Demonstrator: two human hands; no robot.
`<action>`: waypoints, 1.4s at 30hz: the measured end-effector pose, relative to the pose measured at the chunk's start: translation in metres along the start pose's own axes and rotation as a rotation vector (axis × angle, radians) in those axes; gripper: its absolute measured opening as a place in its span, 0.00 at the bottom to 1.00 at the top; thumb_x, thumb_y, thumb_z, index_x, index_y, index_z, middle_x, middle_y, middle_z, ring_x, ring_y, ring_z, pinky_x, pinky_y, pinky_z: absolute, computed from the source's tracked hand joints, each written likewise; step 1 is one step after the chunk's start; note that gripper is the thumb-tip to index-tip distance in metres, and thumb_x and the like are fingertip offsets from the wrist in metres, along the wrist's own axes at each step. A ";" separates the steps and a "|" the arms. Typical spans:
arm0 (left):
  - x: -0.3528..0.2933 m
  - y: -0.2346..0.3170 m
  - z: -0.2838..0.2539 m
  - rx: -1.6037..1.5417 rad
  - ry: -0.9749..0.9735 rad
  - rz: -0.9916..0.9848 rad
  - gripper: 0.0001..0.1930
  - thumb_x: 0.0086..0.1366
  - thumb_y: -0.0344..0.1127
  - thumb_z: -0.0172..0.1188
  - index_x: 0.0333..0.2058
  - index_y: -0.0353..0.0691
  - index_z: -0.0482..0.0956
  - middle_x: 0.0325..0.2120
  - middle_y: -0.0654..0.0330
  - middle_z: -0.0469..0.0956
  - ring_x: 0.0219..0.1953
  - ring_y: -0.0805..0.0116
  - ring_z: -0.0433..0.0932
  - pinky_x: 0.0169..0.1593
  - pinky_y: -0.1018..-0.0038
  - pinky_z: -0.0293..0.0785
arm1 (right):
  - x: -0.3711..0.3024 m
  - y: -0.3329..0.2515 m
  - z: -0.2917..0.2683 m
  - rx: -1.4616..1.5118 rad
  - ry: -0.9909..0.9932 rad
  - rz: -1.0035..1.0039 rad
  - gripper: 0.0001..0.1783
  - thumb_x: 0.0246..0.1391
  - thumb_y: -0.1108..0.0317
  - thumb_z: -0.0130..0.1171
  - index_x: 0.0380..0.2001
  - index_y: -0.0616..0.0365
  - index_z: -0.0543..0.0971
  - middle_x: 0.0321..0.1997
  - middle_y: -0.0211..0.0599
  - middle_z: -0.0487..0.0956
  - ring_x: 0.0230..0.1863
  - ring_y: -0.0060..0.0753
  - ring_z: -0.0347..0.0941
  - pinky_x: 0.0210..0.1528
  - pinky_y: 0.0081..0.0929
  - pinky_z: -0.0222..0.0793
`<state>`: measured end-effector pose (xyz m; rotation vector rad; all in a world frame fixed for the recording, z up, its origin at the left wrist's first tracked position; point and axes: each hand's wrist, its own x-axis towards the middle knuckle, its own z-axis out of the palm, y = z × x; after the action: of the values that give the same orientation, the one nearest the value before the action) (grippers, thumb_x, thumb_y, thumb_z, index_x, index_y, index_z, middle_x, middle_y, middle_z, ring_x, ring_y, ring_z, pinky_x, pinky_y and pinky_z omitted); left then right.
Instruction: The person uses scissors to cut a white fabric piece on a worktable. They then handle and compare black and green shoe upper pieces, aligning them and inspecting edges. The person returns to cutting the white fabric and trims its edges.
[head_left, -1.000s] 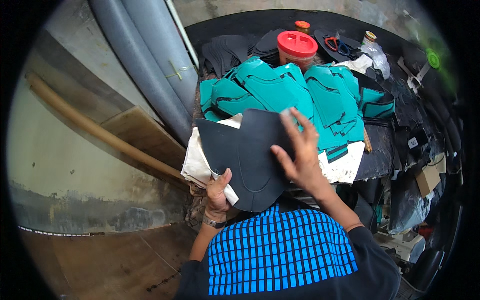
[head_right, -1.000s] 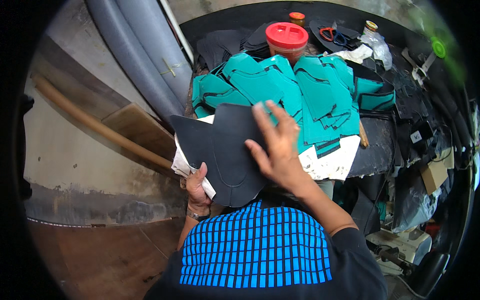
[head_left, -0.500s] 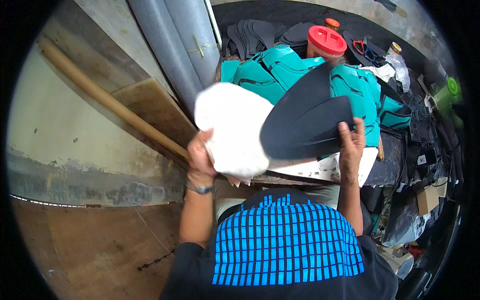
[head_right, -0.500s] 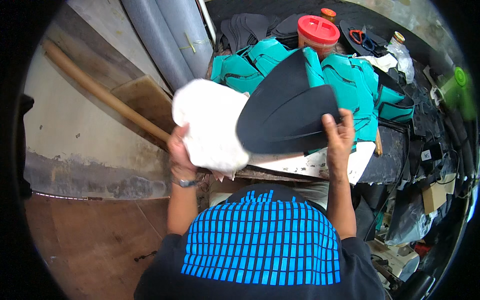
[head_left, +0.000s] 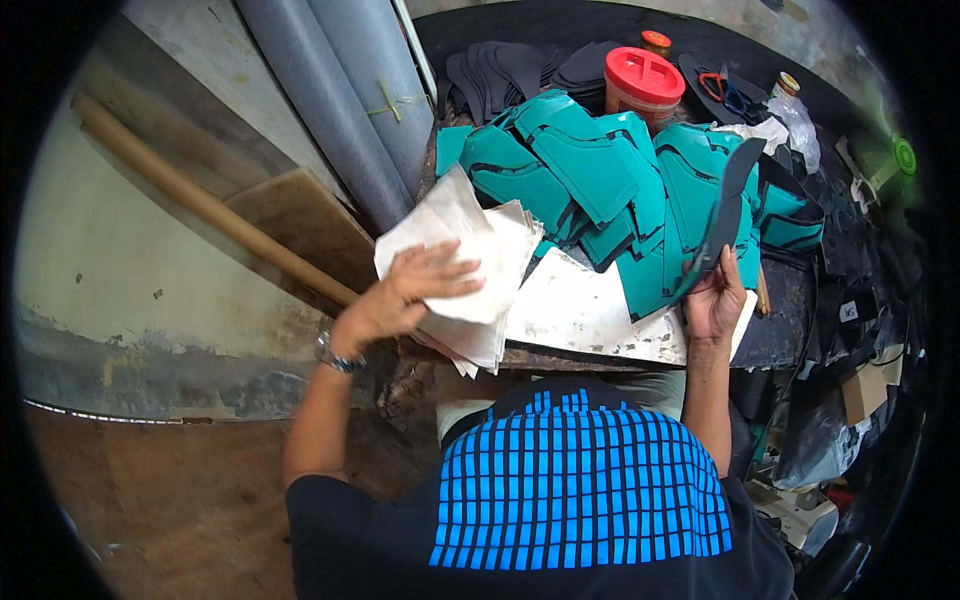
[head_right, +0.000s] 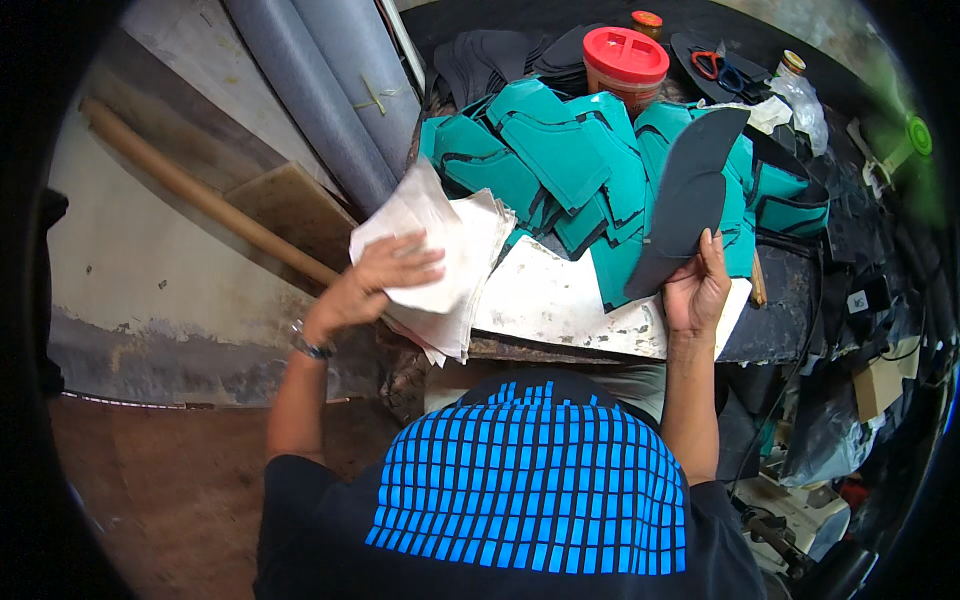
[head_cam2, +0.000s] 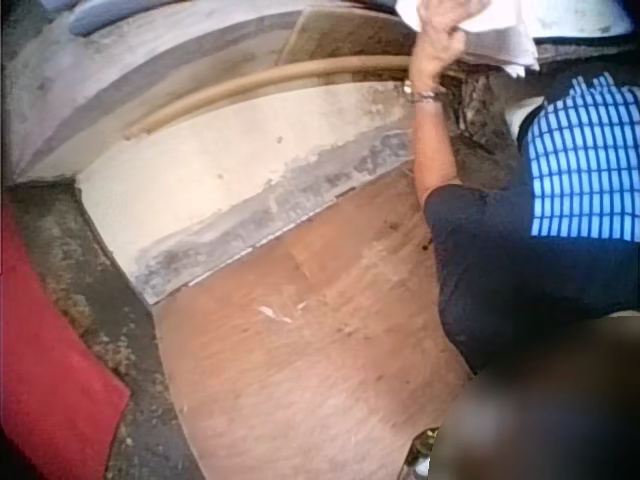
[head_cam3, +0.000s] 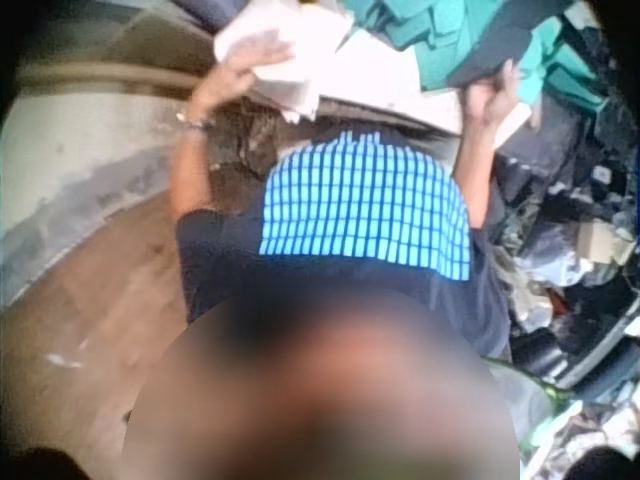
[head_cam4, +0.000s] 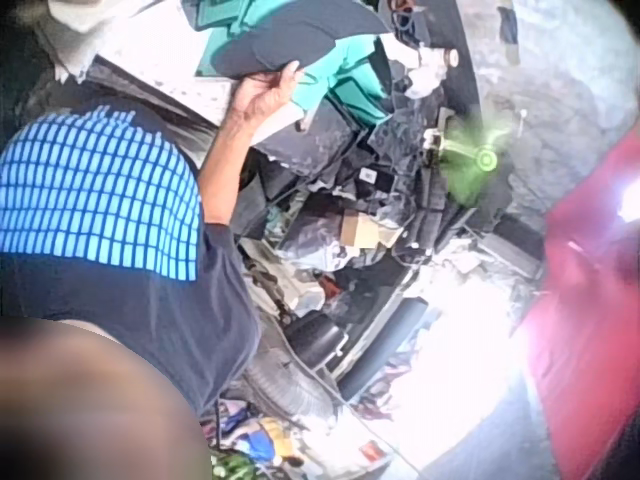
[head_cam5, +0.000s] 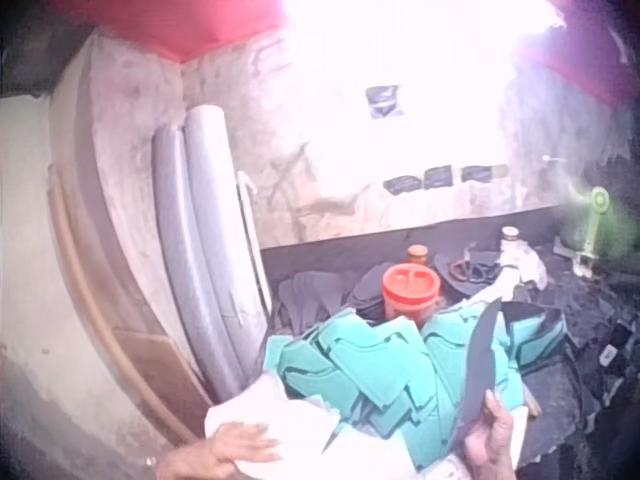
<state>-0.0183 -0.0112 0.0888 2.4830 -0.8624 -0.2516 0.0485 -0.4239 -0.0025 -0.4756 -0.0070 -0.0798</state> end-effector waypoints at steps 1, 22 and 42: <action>-0.005 0.000 0.015 0.095 -0.069 -0.090 0.43 0.33 0.25 0.43 0.57 0.49 0.76 0.62 0.62 0.68 0.70 0.57 0.56 0.70 0.56 0.41 | 0.000 0.000 0.000 0.040 0.121 0.021 0.09 0.65 0.70 0.50 0.44 0.60 0.75 0.47 0.40 0.79 0.46 0.31 0.75 0.50 0.34 0.71; -0.025 -0.012 0.044 0.332 -0.008 -0.090 0.31 0.56 0.25 0.50 0.58 0.60 0.74 0.66 0.65 0.63 0.71 0.58 0.53 0.69 0.48 0.44 | -0.002 0.008 0.007 0.084 0.162 0.095 0.07 0.61 0.71 0.55 0.42 0.57 0.78 0.43 0.35 0.82 0.44 0.33 0.78 0.53 0.35 0.73; 0.010 0.001 0.068 0.428 -0.033 -0.501 0.36 0.67 0.58 0.46 0.69 0.50 0.53 0.72 0.53 0.41 0.72 0.44 0.38 0.67 0.39 0.34 | -0.016 0.019 0.024 -1.279 -0.101 -0.338 0.28 0.59 0.69 0.54 0.62 0.64 0.63 0.55 0.61 0.72 0.57 0.58 0.69 0.57 0.38 0.66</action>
<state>-0.0330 -0.0447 0.0306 3.0814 -0.3076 -0.2996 0.0346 -0.3950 0.0098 -1.7556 -0.1420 -0.4018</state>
